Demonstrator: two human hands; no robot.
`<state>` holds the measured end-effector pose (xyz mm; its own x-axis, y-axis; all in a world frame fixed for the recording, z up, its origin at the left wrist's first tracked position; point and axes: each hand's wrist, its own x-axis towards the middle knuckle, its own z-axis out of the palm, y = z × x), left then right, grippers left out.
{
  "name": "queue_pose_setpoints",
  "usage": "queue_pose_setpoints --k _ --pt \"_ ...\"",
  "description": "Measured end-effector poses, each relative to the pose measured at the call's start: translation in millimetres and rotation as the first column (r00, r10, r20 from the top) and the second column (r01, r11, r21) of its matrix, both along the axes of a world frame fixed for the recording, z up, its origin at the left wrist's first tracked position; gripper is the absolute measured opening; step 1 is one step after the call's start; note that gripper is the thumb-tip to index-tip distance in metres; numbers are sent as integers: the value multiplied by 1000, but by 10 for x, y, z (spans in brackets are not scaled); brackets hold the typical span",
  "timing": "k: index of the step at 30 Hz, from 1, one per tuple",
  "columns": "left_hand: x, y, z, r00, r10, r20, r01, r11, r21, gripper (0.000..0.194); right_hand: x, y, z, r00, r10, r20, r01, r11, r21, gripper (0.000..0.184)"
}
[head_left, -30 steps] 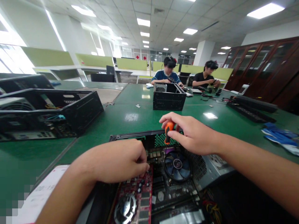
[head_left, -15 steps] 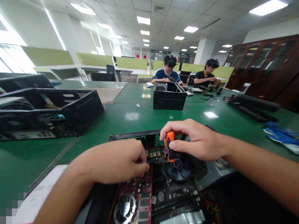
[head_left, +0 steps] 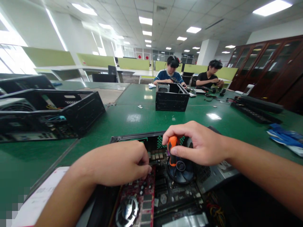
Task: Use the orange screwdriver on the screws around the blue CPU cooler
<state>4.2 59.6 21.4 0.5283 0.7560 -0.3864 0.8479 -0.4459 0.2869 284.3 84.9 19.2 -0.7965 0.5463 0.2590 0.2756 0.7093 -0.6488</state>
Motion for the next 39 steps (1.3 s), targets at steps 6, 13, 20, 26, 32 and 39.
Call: queue_pose_setpoints --k 6,13,20,26,32,39 --pt "-19 5 -16 999 -2 42 2 1000 3 38 -3 -5 -7 1000 -10 -22 11 999 35 11" --pt "-32 -3 -34 998 -12 60 11 1000 16 37 5 41 -51 1000 -10 -24 10 1000 27 20" --pt "-31 1 -25 1000 -4 29 4 1000 15 37 28 -2 -23 1000 -25 -1 25 997 67 43" --pt "-14 -2 -1 1000 -6 28 6 1000 -2 39 37 60 -32 982 -158 -99 168 981 101 32" --pt "-21 -5 -21 999 -12 52 12 1000 11 38 60 121 -86 954 -282 -99 297 933 205 31" --pt "-41 9 -40 997 -19 73 18 1000 25 39 29 115 -91 953 -296 -63 303 923 236 33"
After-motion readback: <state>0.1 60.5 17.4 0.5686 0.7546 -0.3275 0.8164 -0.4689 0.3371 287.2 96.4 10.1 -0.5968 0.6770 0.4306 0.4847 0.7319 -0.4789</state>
